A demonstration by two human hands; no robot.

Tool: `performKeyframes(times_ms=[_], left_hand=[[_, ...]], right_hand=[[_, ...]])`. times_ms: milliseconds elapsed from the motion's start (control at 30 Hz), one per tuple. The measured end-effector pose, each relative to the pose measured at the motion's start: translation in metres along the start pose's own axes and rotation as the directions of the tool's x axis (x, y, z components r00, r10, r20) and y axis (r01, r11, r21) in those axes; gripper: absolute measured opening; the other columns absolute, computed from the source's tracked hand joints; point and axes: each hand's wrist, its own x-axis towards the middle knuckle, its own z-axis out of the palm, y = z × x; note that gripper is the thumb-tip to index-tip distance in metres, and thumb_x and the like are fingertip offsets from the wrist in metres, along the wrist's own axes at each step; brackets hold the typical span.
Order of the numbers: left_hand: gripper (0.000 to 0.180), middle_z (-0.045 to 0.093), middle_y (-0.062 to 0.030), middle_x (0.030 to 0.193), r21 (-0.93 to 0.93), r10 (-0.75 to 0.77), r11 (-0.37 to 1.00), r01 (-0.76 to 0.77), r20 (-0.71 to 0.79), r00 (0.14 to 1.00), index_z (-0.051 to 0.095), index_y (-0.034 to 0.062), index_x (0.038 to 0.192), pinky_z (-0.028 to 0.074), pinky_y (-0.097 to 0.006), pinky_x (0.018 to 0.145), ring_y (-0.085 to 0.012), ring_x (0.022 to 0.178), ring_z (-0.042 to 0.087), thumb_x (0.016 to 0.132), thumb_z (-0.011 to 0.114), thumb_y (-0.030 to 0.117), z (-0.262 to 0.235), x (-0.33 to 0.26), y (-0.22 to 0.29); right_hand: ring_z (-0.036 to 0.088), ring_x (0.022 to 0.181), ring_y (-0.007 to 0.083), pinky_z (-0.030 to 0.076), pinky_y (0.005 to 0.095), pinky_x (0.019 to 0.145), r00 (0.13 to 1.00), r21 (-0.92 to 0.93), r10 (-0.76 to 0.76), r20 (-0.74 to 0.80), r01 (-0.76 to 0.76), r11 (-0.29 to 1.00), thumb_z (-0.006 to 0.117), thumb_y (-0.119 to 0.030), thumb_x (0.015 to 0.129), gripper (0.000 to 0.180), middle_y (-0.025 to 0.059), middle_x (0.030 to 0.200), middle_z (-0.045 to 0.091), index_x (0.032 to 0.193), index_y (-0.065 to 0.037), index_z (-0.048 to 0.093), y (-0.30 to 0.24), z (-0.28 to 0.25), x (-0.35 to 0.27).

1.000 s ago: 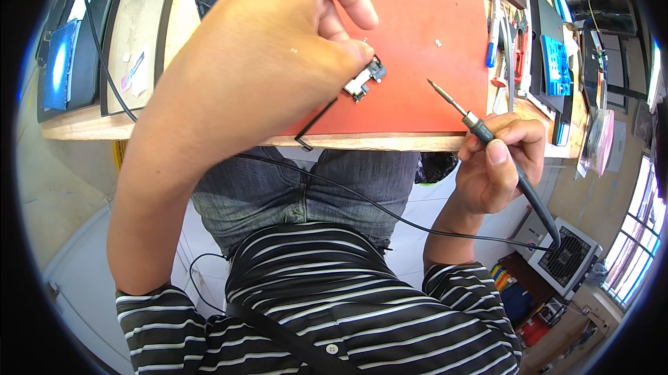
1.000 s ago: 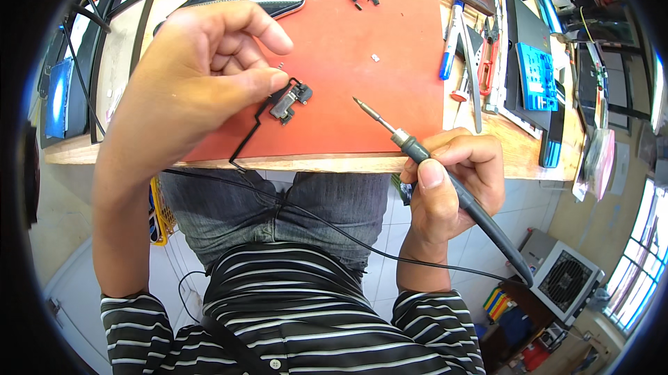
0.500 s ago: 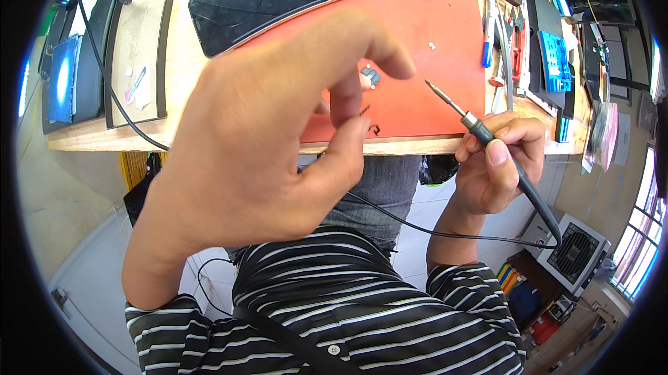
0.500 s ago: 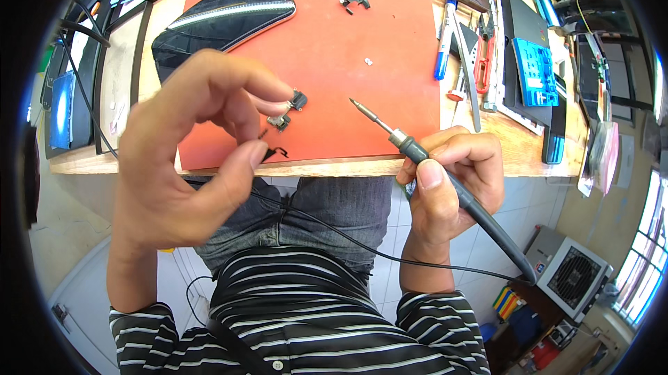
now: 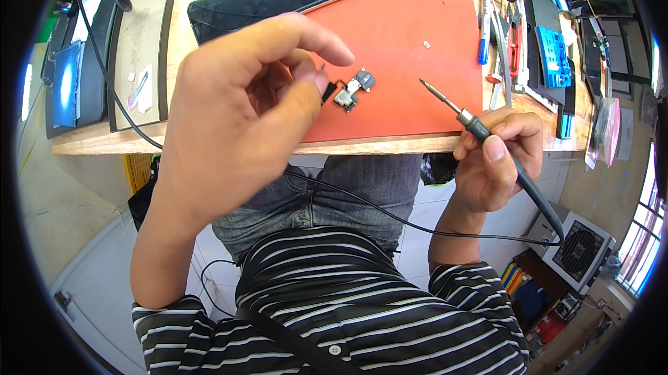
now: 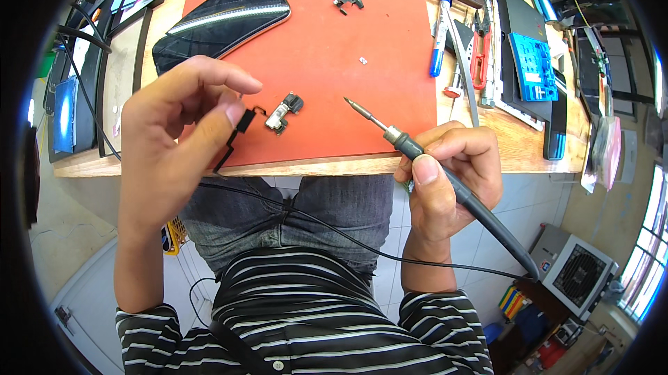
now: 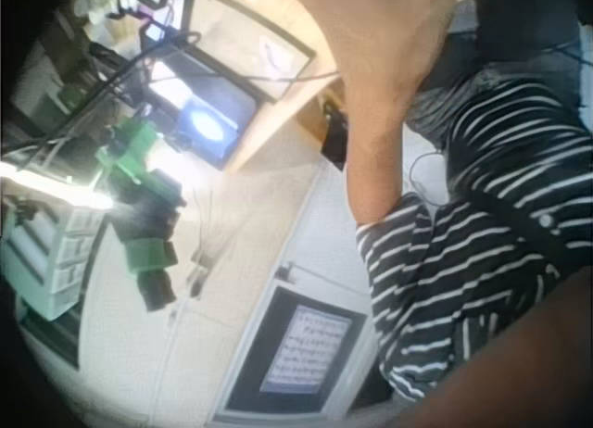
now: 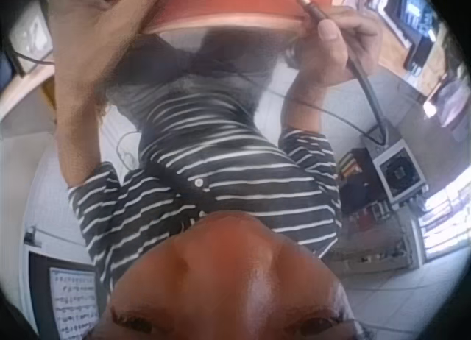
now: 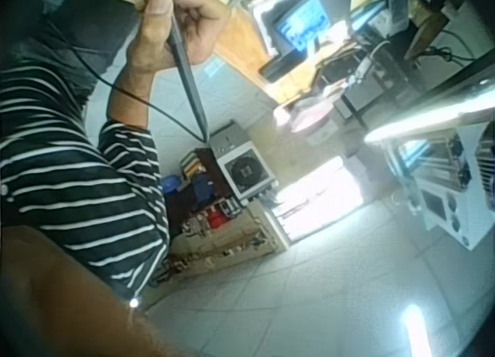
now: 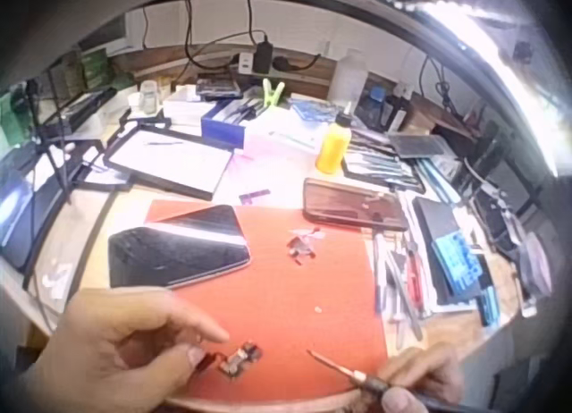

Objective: The person uses a soldering iron to reflow solder on a small electronic component, then picks up a disassembled smartphone and inserts the component into the phone's internal slot.

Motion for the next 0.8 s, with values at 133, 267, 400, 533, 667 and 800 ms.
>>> performKeyframes(times_ms=[133,267,400,533,667,800], left_hand=[[0.012,0.061,0.0026,0.076,0.057,-0.129,0.99,0.128,0.019,0.991,0.074,-0.0016,0.1,0.039,-0.018,0.057,-0.0001,0.066,0.052,0.092,0.064,-0.001,0.002,0.009,0.003],[0.013,0.064,0.0016,0.075,0.109,-0.054,0.993,0.05,0.035,0.998,0.074,-0.0043,0.098,0.042,-0.018,0.058,-0.0012,0.067,0.056,0.09,0.065,0.0,0.005,0.018,0.0],[0.011,0.067,0.0003,0.077,0.154,-0.078,0.986,0.065,0.08,0.994,0.074,-0.0034,0.096,0.046,-0.019,0.061,-0.0023,0.067,0.058,0.087,0.072,0.0,0.0,0.023,0.006],[0.01,0.07,-0.0025,0.078,0.07,-0.186,0.981,0.179,0.11,0.976,0.073,-0.0046,0.092,0.049,-0.018,0.062,-0.0031,0.069,0.062,0.084,0.077,-0.001,0.0,0.027,0.007],[0.008,0.071,-0.005,0.077,0.122,-0.216,0.972,0.201,0.125,0.968,0.072,-0.0063,0.089,0.05,-0.017,0.059,-0.0038,0.068,0.065,0.084,0.076,-0.002,0.001,0.034,0.006],[0.006,0.07,-0.0049,0.073,0.192,-0.215,0.964,0.186,0.144,0.966,0.072,-0.0057,0.085,0.049,-0.018,0.058,-0.0042,0.065,0.064,0.084,0.076,-0.001,0.002,0.04,0.009]], right_hand=[[0.055,0.055,0.0138,0.049,0.025,0.05,1.0,0.003,-0.001,0.014,0.001,1.0,0.073,-0.015,0.087,0.027,0.0151,0.072,0.06,0.09,-0.002,0.05,0.0,0.001,0.001],[0.056,0.055,0.0136,0.049,0.025,0.05,1.0,0.0,0.006,0.013,-0.006,1.0,0.073,-0.015,0.087,0.027,0.015,0.073,0.06,0.091,-0.002,0.05,0.0,0.001,0.001],[0.055,0.055,0.0137,0.049,0.0252,0.05,1.0,-0.011,0.008,0.011,-0.008,1.0,0.073,-0.015,0.087,0.027,0.0151,0.073,0.06,0.091,-0.002,0.05,0.0,0.001,0.001],[0.056,0.055,0.0139,0.049,0.0253,0.05,1.0,-0.011,0.005,0.01,-0.004,1.0,0.073,-0.016,0.087,0.027,0.0149,0.072,0.06,0.09,-0.002,0.05,-0.001,0.002,0.001],[0.056,0.055,0.0141,0.049,0.0256,0.05,1.0,-0.019,0.001,0.015,-0.001,1.0,0.072,-0.016,0.087,0.027,0.0147,0.071,0.06,0.09,-0.002,0.049,-0.002,0.004,0.002],[0.056,0.055,0.0141,0.049,0.0256,0.05,1.0,-0.02,-0.006,0.021,0.006,1.0,0.072,-0.016,0.087,0.027,0.0146,0.07,0.06,0.09,-0.002,0.049,-0.002,0.004,0.002]])
